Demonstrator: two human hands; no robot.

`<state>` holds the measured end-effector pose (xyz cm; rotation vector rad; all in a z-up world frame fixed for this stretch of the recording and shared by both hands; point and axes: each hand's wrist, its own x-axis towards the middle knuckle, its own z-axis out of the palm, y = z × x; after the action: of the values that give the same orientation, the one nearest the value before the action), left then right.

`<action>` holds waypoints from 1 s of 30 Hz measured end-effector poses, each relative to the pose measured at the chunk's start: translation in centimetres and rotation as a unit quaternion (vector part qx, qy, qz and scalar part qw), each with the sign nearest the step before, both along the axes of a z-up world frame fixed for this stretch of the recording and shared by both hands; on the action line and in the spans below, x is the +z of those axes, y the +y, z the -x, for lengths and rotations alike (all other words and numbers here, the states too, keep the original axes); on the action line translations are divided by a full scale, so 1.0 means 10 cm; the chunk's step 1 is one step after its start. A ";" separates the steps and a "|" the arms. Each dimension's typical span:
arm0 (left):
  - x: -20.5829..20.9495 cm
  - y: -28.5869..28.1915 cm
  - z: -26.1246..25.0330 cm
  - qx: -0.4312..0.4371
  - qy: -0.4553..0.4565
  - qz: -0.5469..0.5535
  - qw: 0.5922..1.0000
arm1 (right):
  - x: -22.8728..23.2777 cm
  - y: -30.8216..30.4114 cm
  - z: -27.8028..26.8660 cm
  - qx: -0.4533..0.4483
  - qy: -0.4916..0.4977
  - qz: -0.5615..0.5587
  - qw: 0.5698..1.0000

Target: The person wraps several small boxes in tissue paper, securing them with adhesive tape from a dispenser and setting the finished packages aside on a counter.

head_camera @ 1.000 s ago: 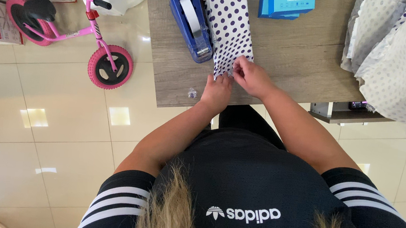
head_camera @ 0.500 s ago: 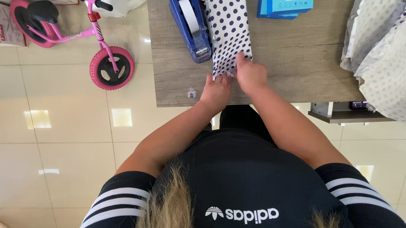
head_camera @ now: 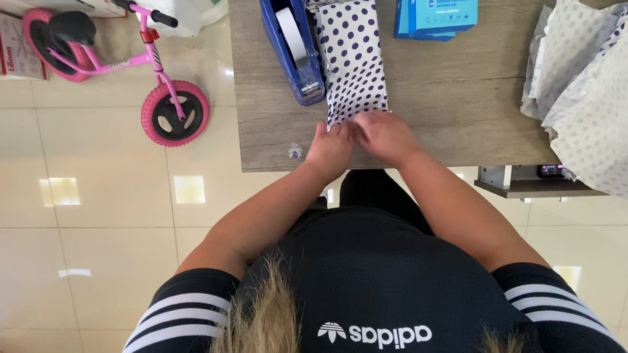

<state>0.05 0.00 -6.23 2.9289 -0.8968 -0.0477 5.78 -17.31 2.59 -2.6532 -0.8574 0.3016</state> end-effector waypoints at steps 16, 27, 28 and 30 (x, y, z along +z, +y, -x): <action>0.75 0.35 -0.01 0.230 0.112 0.407 0.877 | -0.06 -0.30 -0.11 -0.369 0.277 -0.206 0.863; 0.80 0.32 0.07 0.313 0.474 0.583 0.581 | 0.50 -0.79 0.10 -0.442 0.394 -0.417 0.690; 0.97 0.30 0.03 0.302 0.478 0.579 0.587 | 0.69 -0.94 0.07 -0.448 0.384 -0.424 0.687; 1.29 0.25 -0.01 0.306 0.479 0.580 0.584 | 1.06 -1.27 0.03 -0.461 0.364 -0.408 0.699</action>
<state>0.19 2.52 6.72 1.3633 0.2898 -0.6304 5.50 -29.97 13.23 -1.5508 0.5364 0.4832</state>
